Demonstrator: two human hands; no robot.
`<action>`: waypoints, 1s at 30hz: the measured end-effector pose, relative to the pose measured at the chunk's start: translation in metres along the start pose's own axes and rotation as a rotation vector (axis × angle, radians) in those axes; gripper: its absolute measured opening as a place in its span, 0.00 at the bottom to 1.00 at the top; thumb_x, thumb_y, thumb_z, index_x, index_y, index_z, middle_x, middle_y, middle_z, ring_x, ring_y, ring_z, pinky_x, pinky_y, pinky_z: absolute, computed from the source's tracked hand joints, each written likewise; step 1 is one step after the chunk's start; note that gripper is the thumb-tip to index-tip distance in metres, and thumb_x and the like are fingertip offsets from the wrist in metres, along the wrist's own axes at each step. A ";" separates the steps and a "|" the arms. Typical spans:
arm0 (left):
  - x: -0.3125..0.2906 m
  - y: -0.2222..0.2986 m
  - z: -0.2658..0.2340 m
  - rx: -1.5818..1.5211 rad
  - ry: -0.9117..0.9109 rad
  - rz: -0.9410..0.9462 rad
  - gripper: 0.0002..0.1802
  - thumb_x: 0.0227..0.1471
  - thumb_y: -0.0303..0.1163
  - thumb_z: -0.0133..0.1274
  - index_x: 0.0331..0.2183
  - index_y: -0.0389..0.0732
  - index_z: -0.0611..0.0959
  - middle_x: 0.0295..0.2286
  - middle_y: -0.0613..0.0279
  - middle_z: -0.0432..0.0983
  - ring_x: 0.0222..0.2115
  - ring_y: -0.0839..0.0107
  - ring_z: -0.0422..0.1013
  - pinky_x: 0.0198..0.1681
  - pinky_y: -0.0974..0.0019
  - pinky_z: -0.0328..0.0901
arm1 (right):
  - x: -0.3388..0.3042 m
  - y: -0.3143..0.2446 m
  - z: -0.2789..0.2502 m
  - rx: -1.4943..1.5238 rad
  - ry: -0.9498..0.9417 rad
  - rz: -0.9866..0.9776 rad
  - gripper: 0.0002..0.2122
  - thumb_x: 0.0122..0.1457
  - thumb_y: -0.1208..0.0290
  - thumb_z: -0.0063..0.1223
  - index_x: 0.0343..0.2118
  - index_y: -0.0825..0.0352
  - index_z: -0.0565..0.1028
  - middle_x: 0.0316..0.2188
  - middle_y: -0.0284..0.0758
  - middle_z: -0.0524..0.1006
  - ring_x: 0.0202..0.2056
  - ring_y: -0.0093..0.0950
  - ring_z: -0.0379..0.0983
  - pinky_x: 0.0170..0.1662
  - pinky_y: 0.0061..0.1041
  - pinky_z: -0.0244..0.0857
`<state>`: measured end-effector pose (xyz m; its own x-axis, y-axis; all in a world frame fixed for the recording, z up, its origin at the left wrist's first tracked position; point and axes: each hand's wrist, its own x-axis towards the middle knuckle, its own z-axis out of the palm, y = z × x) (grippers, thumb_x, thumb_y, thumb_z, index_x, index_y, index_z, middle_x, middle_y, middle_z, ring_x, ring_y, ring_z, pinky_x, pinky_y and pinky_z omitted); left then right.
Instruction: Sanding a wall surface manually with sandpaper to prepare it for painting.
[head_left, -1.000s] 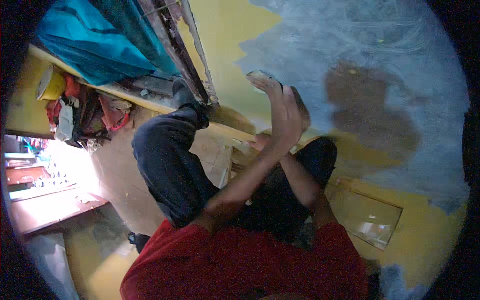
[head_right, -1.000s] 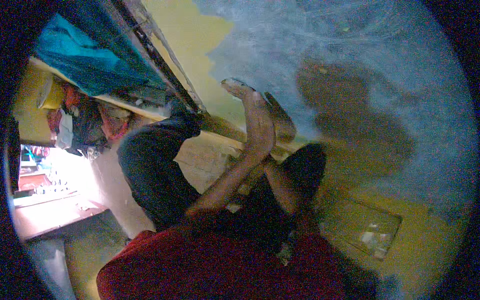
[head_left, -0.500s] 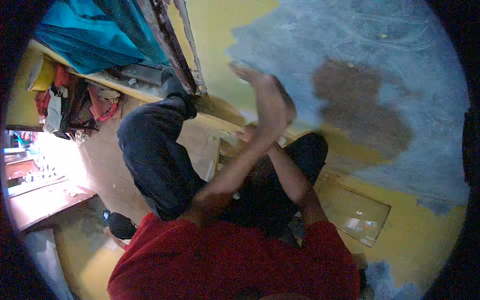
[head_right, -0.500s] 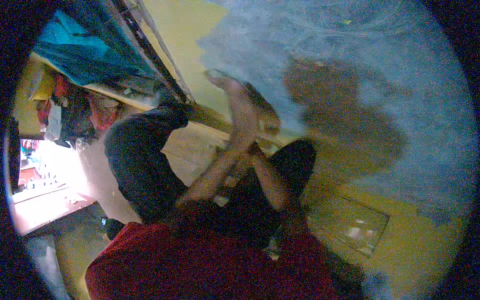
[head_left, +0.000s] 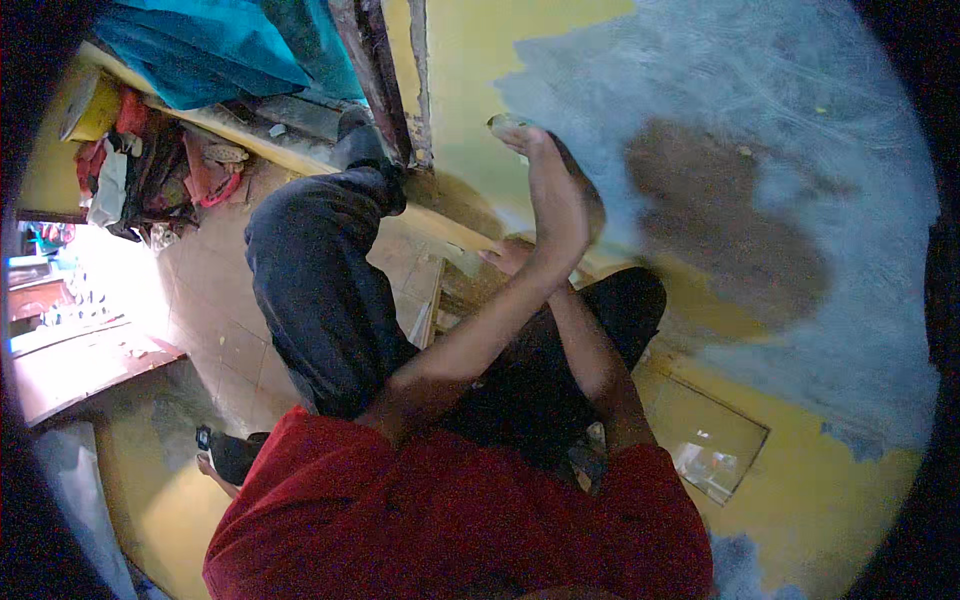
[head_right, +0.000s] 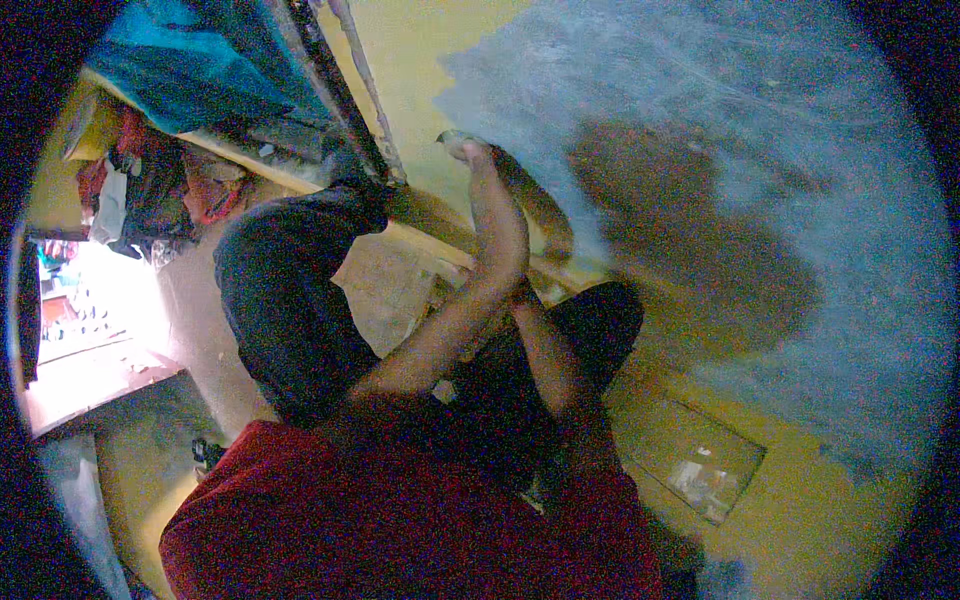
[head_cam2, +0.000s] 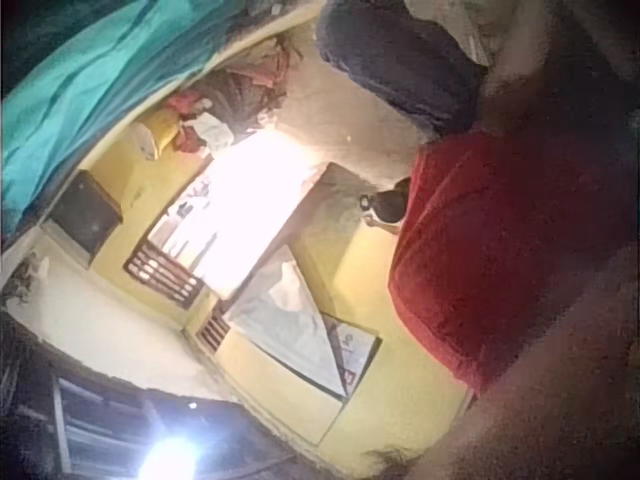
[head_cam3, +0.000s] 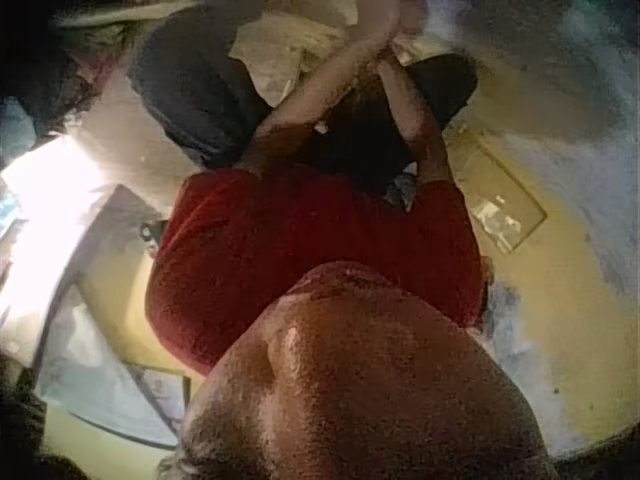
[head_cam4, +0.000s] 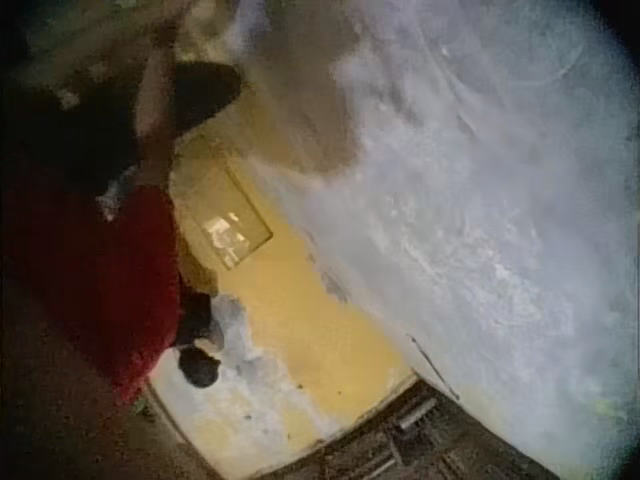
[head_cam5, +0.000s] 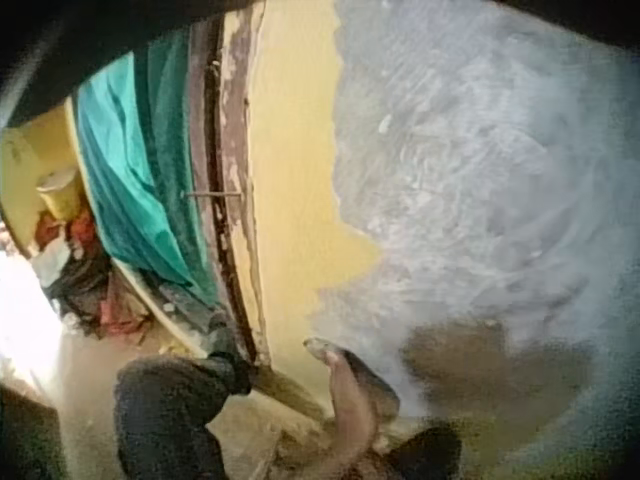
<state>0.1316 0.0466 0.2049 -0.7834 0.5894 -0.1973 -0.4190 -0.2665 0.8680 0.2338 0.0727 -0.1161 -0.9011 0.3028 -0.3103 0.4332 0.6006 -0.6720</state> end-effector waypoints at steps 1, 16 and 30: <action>-0.006 0.018 -0.002 -0.048 -0.039 0.059 0.43 0.71 0.63 0.26 0.57 0.31 0.72 0.53 0.51 0.71 0.56 0.59 0.63 0.63 0.57 0.54 | 0.005 -0.008 0.001 -0.016 -0.038 0.013 0.27 0.70 0.46 0.45 0.56 0.67 0.74 0.36 0.49 0.81 0.40 0.44 0.78 0.49 0.46 0.70; 0.017 -0.016 -0.003 0.231 0.093 0.145 0.40 0.74 0.54 0.24 0.64 0.24 0.60 0.65 0.41 0.56 0.68 0.54 0.48 0.72 0.59 0.40 | 0.025 -0.064 -0.024 -0.241 -0.251 0.216 0.29 0.70 0.44 0.43 0.36 0.74 0.76 0.19 0.49 0.70 0.23 0.43 0.69 0.35 0.47 0.66; -0.007 -0.033 -0.006 0.351 -0.112 0.471 0.37 0.74 0.44 0.23 0.67 0.19 0.45 0.71 0.35 0.32 0.73 0.49 0.28 0.74 0.56 0.25 | 0.039 -0.055 -0.014 -0.154 -0.394 0.135 0.28 0.71 0.45 0.40 0.52 0.69 0.77 0.34 0.54 0.81 0.37 0.52 0.79 0.44 0.49 0.72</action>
<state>0.1484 0.0467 0.1753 -0.7869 0.5510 0.2778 0.1532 -0.2616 0.9529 0.1752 0.0618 -0.0811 -0.7609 0.0990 -0.6413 0.5183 0.6874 -0.5088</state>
